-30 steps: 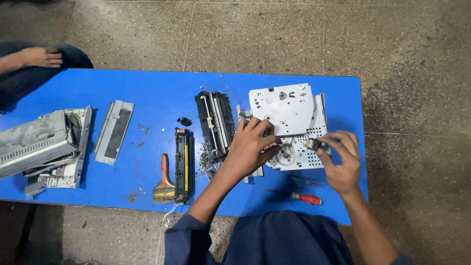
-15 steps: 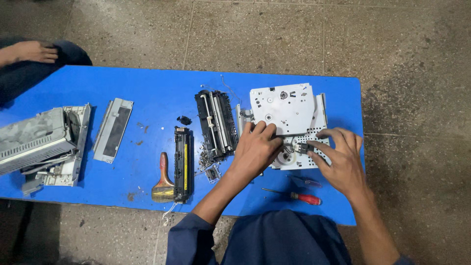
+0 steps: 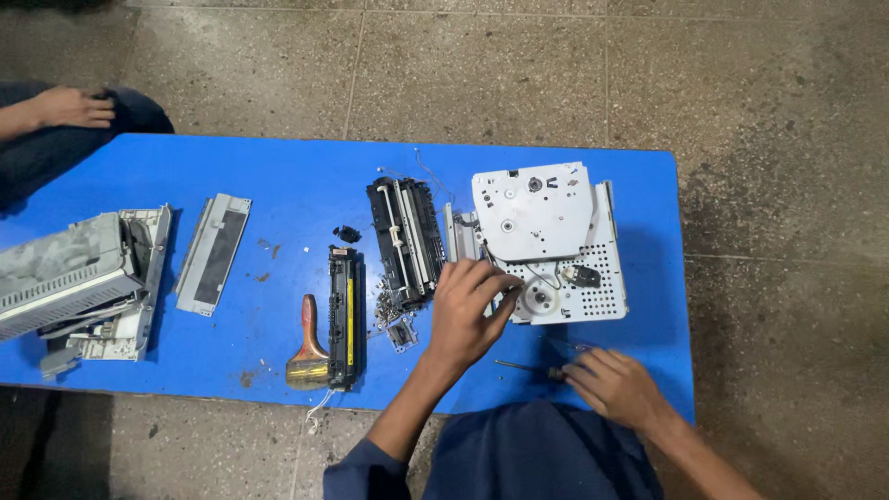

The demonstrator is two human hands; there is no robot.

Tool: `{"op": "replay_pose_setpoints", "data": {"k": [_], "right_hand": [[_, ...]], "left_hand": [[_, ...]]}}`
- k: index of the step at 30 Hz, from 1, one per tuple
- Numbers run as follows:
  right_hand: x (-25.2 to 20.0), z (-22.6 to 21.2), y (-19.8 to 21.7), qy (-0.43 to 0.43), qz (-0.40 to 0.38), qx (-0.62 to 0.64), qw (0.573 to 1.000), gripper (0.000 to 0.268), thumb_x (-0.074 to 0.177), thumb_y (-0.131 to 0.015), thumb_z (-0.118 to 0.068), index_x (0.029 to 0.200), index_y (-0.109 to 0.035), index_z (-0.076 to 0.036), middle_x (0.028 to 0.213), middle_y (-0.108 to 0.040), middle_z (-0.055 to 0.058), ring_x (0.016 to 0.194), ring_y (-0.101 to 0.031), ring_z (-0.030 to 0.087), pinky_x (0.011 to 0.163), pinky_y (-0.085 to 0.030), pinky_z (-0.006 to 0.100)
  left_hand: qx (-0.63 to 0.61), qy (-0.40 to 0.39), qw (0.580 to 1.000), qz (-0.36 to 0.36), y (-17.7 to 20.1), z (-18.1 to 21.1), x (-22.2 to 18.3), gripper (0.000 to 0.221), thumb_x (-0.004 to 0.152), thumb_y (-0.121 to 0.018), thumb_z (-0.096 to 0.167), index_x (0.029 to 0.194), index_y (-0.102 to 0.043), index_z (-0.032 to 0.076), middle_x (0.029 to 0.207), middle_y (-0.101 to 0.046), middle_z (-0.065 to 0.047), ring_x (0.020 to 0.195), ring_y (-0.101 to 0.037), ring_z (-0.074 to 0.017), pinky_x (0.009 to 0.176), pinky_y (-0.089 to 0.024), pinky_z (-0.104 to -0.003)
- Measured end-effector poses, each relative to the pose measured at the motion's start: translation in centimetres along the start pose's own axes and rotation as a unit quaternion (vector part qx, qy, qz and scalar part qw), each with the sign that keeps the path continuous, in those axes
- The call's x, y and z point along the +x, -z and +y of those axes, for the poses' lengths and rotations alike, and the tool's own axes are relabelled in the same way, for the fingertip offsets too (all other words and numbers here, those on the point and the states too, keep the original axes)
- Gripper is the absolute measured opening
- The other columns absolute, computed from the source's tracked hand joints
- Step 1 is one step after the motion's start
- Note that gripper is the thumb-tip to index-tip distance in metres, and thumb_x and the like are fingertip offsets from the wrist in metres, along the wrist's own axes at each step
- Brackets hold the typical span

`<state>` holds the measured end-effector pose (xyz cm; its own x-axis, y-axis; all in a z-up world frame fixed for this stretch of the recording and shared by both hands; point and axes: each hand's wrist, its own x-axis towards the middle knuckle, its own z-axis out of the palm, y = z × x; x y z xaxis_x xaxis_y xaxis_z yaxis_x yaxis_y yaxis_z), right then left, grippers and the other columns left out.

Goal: The person uses a screwdriver to remove screws from a white plastic housing and separates it from the main unit. They then flip the main unit to expose a circuit board, remove additional screws, and detach the board. Finally, they remove screws from a black metal plate and set it aside.

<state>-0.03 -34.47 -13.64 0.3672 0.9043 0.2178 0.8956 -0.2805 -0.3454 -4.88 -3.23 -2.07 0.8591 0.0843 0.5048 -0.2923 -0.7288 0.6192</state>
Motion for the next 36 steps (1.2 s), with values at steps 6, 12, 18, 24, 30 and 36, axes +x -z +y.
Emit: {"op": "replay_pose_setpoints", "data": {"k": [6, 12, 18, 24, 30, 36], "right_hand": [[-4.6, 2.5, -8.2, -0.156, -0.182, -0.016, 0.971, 0.053, 0.072, -0.076, -0.03, 0.123, -0.07, -0.017, 0.111, -0.066, 0.014, 0.094, -0.067, 0.041, 0.075, -0.054, 0.051], [-5.4, 1.7, -6.7, -0.262, -0.084, 0.121, 0.954, 0.037, 0.085, -0.076, -0.028, 0.116, -0.068, -0.01, 0.116, -0.07, 0.013, 0.105, -0.07, 0.034, 0.086, -0.057, 0.043], [-4.0, -2.3, 3.9, -0.267, 0.188, 0.267, 0.907, 0.048, 0.09, -0.071, -0.019, 0.133, -0.054, -0.003, 0.119, -0.071, 0.017, 0.111, -0.072, 0.028, 0.098, -0.055, 0.041], [0.9, -6.7, 15.7, -0.051, 0.409, 0.214, 0.886, 0.041, 0.107, -0.059, -0.025, 0.142, -0.044, -0.009, 0.114, -0.067, 0.013, 0.098, -0.077, 0.028, 0.079, -0.068, 0.033], [10.6, -4.5, 18.5, 0.081, 0.333, 0.055, 0.938, 0.062, 0.105, -0.063, -0.008, 0.156, -0.031, -0.02, 0.129, -0.058, 0.017, 0.102, -0.074, 0.032, 0.084, -0.066, 0.033], [12.5, -5.4, 18.5, 0.033, 0.267, 0.075, 0.96, 0.064, 0.099, -0.071, 0.002, 0.151, -0.036, -0.011, 0.126, -0.059, 0.019, 0.111, -0.069, 0.03, 0.089, -0.06, 0.038]], "left_hand": [[0.061, -0.12, 0.988, -0.079, -2.1, 2.1, -0.9, 0.053, 0.077, -0.083, 0.026, 0.125, -0.069, 0.008, 0.123, -0.063, -0.009, 0.117, -0.057, -0.0299, 0.099, -0.042, -0.052], [0.063, -0.124, 0.988, -0.07, -4.6, 1.4, -0.4, 0.058, 0.075, -0.083, 0.027, 0.128, -0.065, 0.008, 0.133, -0.061, -0.009, 0.12, -0.058, -0.0286, 0.101, -0.042, -0.051], [0.045, -0.094, 0.995, -0.005, -5.9, 0.9, -1.0, 0.056, 0.074, -0.087, 0.03, 0.121, -0.068, 0.007, 0.122, -0.062, -0.009, 0.111, -0.06, -0.0283, 0.094, -0.042, -0.047], [-0.005, -0.048, 0.995, 0.091, -6.9, 1.2, -1.1, 0.066, 0.064, -0.095, 0.042, 0.114, -0.069, 0.006, 0.106, -0.062, -0.01, 0.099, -0.06, -0.0296, 0.084, -0.043, -0.044], [0.0, 0.014, 0.996, 0.086, -6.9, 2.0, -1.0, 0.066, 0.065, -0.095, 0.045, 0.116, -0.07, 0.01, 0.102, -0.06, -0.007, 0.097, -0.058, -0.0293, 0.086, -0.045, -0.042], [0.073, -0.016, 0.997, -0.034, -5.4, 2.8, -0.6, 0.068, 0.058, -0.093, 0.043, 0.117, -0.072, 0.017, 0.107, -0.058, -0.009, 0.105, -0.055, -0.0305, 0.093, -0.039, -0.048]]}}
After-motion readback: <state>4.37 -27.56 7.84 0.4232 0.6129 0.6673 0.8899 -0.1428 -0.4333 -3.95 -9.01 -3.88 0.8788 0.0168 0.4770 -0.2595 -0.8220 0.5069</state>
